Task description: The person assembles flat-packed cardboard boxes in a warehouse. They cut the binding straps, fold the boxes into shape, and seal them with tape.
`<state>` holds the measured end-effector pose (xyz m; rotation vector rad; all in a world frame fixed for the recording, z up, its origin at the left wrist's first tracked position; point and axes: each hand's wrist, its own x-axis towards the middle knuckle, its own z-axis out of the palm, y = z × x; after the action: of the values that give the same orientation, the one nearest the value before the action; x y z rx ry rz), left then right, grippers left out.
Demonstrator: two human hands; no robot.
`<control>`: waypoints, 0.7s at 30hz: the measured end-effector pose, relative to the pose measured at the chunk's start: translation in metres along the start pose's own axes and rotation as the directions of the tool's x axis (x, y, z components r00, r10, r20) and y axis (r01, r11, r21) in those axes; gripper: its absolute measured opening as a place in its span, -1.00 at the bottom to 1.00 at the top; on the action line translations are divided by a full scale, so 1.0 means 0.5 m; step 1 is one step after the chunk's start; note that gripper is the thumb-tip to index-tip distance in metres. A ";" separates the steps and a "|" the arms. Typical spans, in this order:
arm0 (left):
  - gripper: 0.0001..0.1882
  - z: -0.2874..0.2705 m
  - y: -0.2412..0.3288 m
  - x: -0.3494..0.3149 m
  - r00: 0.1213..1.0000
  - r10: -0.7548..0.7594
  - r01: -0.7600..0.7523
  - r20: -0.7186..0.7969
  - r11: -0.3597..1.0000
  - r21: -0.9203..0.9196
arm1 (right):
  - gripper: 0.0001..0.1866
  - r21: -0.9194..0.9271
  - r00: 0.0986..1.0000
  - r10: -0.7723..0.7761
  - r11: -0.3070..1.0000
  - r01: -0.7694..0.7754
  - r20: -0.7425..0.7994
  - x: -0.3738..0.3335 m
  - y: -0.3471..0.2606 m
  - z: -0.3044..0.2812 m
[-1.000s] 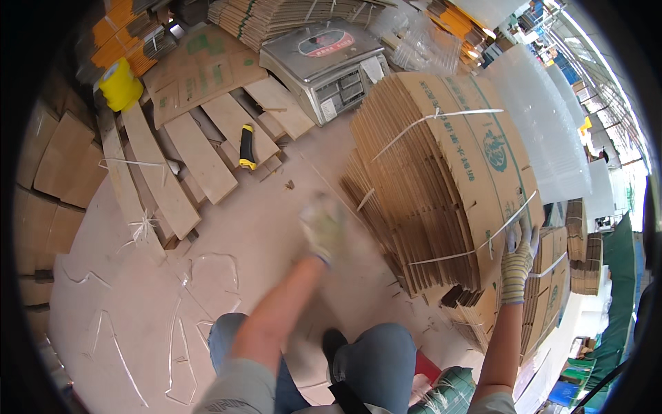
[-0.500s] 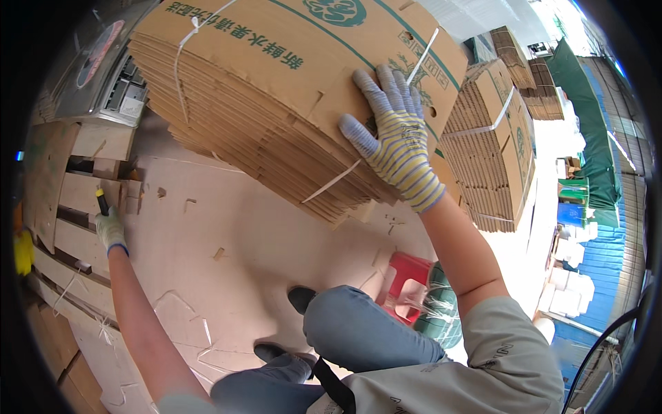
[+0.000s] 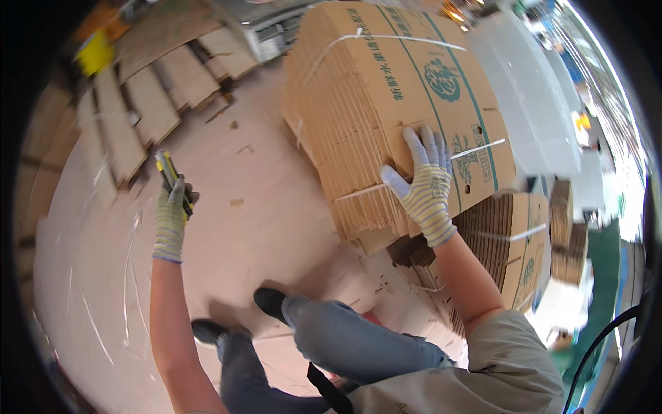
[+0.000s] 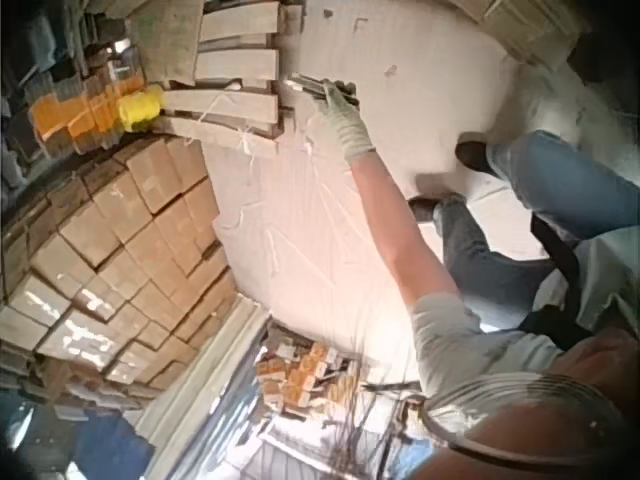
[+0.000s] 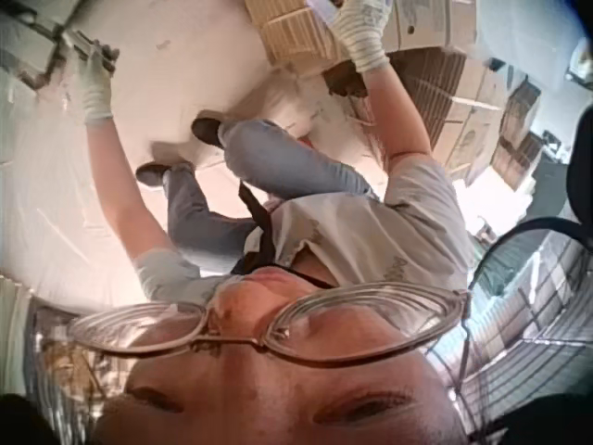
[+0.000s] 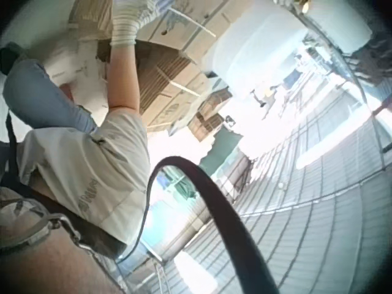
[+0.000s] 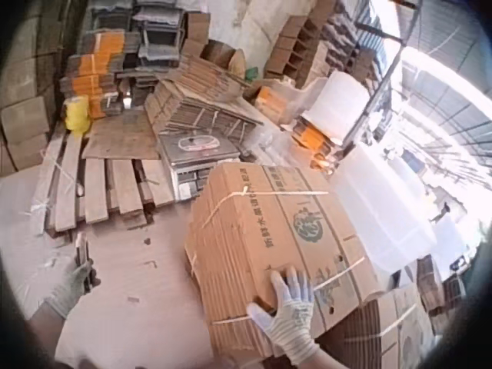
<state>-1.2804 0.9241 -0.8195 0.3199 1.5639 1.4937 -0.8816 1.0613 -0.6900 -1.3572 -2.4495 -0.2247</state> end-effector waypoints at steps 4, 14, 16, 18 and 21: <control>-0.83 -0.019 -0.054 -0.250 0.947 -0.187 0.166 -0.261 0.981 -0.103 | -0.34 0.039 0.987 -0.156 0.987 0.154 0.036 -0.002 -0.033 -0.002; -0.88 0.041 -0.070 -0.721 0.906 -0.148 -0.018 -0.396 0.922 -0.386 | -0.54 -0.128 0.463 -0.648 0.495 0.859 0.604 -0.152 -0.188 0.276; -0.88 0.026 -0.077 -0.771 0.914 -0.160 -0.058 -0.373 0.858 -0.511 | -0.54 -0.034 0.277 -0.517 0.430 0.902 0.810 -0.154 -0.159 0.253; -0.87 0.011 -0.083 -0.793 0.911 -0.127 -0.079 -0.392 0.879 -0.469 | -0.54 0.002 0.222 -0.453 0.443 0.897 0.863 -0.181 -0.113 0.227; -0.83 0.022 -0.066 -0.823 0.910 -0.089 -0.095 -0.404 0.906 -0.413 | -0.56 0.090 0.397 -0.623 0.603 0.793 0.674 -0.260 -0.006 0.186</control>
<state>-1.0356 0.6262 -0.6715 -0.2702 1.4919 1.9462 -0.8398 0.9839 -0.8236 -0.2761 -3.6271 -0.2971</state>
